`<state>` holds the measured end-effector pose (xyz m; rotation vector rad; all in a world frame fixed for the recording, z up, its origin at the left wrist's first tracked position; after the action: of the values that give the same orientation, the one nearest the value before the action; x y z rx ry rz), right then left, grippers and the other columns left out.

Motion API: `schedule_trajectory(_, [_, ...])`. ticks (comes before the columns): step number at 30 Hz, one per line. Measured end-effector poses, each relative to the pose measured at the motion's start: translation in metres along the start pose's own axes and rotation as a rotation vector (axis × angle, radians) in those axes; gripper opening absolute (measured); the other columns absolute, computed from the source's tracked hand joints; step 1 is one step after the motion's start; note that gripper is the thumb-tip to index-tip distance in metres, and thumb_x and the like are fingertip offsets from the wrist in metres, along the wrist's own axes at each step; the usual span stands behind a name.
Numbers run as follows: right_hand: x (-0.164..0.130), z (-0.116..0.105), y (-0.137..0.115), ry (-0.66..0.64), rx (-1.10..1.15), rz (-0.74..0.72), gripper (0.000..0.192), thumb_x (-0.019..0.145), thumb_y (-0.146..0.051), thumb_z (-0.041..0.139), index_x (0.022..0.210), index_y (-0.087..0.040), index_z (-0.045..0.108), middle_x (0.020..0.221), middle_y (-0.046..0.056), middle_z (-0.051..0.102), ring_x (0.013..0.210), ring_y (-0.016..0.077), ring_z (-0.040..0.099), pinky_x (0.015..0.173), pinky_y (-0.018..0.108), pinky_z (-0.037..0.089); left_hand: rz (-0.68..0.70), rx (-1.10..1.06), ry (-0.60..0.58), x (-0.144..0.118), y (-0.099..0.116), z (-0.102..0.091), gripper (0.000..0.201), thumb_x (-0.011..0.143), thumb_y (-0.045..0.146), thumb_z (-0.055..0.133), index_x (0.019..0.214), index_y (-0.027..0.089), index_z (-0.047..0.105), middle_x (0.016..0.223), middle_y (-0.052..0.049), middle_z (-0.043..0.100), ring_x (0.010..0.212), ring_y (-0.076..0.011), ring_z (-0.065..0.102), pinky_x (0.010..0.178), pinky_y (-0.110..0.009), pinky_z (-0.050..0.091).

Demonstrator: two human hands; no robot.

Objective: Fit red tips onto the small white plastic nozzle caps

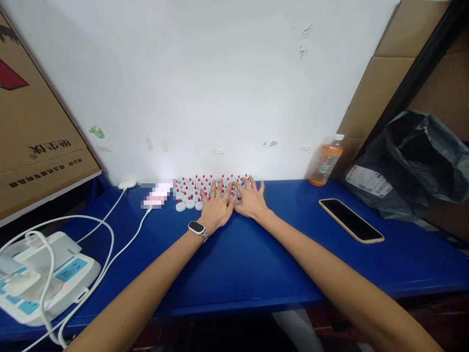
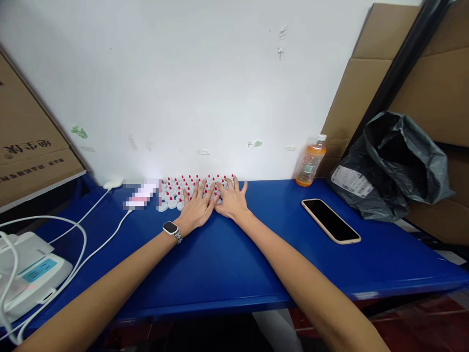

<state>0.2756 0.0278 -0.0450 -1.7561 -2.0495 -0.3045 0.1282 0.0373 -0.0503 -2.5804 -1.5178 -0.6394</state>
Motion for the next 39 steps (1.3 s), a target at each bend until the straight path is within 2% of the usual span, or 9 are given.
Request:
schedule_trajectory(3, [-0.007,-0.006,0.000,0.084,-0.016,-0.065,0.067,0.082,-0.049,0.055,0.144,-0.024,0.047,0.152,0.015,0.038,0.146,0.0382,0.017,0.112,0.067,-0.004,0.038,0.002,0.021,-0.014,0.001,-0.010,0.060,0.101,0.050,0.025,0.157,0.028,0.021,0.166,-0.007,0.016,0.153,-0.0319,0.007,0.117,-0.070,0.004])
schedule_trajectory(5, [-0.013,-0.012,-0.002,0.113,0.007,-0.108,0.071,0.080,-0.053,0.057,0.144,-0.023,0.048,0.151,0.015,0.039,0.146,0.0369,0.017,0.114,0.063,-0.004,0.090,0.005,0.047,-0.027,-0.001,-0.019,0.062,0.101,0.050,0.029,0.156,0.024,0.023,0.165,-0.010,0.019,0.153,-0.0294,0.010,0.121,-0.062,0.008])
schedule_trajectory(9, [-0.025,-0.022,-0.009,0.128,0.086,-0.121,0.068,0.079,-0.054,0.061,0.138,-0.021,0.053,0.143,0.016,0.045,0.141,0.0355,0.025,0.114,0.056,0.011,0.152,-0.012,0.113,-0.050,-0.011,-0.038,0.055,0.099,0.045,0.039,0.144,0.014,0.040,0.154,-0.017,0.037,0.144,-0.0302,0.032,0.117,-0.049,0.028])
schedule_trajectory(11, [-0.028,-0.025,-0.015,0.152,0.124,-0.093,0.054,0.083,-0.048,0.060,0.129,-0.021,0.060,0.135,0.015,0.050,0.132,0.0329,0.035,0.109,0.051,0.022,0.154,-0.023,0.109,-0.056,-0.015,-0.045,0.040,0.099,0.041,0.041,0.127,0.015,0.053,0.133,-0.017,0.056,0.125,-0.0293,0.052,0.104,-0.044,0.042])
schedule_trajectory(13, [-0.031,-0.026,-0.021,0.174,0.151,-0.065,0.037,0.087,-0.042,0.057,0.117,-0.021,0.065,0.124,0.013,0.055,0.122,0.0300,0.042,0.101,0.046,0.030,0.148,-0.045,0.038,-0.057,-0.017,-0.047,0.027,0.099,0.037,0.041,0.102,0.018,0.059,0.103,-0.011,0.065,0.098,-0.0253,0.062,0.087,-0.038,0.048])
schedule_trajectory(15, [-0.033,-0.026,-0.027,0.166,0.164,-0.066,0.025,0.090,-0.037,0.053,0.103,-0.021,0.067,0.113,0.011,0.059,0.112,0.0275,0.047,0.094,0.043,0.032,0.158,-0.090,-0.085,-0.056,-0.018,-0.045,0.026,0.098,0.036,0.041,0.082,0.020,0.056,0.081,-0.005,0.063,0.075,-0.0209,0.060,0.071,-0.033,0.045])
schedule_trajectory(18, [-0.034,-0.023,-0.032,0.121,0.171,-0.101,0.018,0.092,-0.031,0.050,0.090,-0.021,0.065,0.100,0.008,0.062,0.101,0.0248,0.050,0.090,0.041,0.032,0.186,-0.184,-0.209,-0.054,-0.020,-0.041,0.030,0.096,0.038,0.045,0.072,0.021,0.050,0.072,-0.001,0.060,0.064,-0.0174,0.055,0.060,-0.029,0.037])
schedule_trajectory(26, [-0.021,-0.017,-0.018,0.187,0.074,0.038,0.030,0.091,-0.035,0.053,0.112,-0.018,0.065,0.115,0.014,0.060,0.109,0.0304,0.046,0.090,0.045,0.031,0.115,-0.344,-0.239,-0.055,-0.024,-0.039,0.030,0.095,0.043,0.047,0.076,0.021,0.053,0.071,0.000,0.061,0.064,-0.0157,0.054,0.058,-0.027,0.033])
schedule_trajectory(39, [-0.015,-0.009,-0.015,0.164,0.130,0.059,0.021,0.091,-0.034,0.054,0.092,-0.021,0.070,0.109,0.012,0.059,0.106,0.0289,0.046,0.088,0.044,0.031,0.094,-0.347,-0.247,-0.055,-0.021,-0.042,0.033,0.095,0.046,0.046,0.075,0.021,0.054,0.069,0.001,0.061,0.063,-0.0160,0.054,0.057,-0.027,0.034])
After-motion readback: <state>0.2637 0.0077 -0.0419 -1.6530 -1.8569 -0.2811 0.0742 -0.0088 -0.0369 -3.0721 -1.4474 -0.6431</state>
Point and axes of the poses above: each hand's wrist, its own x-axis towards the middle knuckle, its own z-axis out of the palm, y = z × x, the point moved 1 cm from there along x, towards the middle knuckle
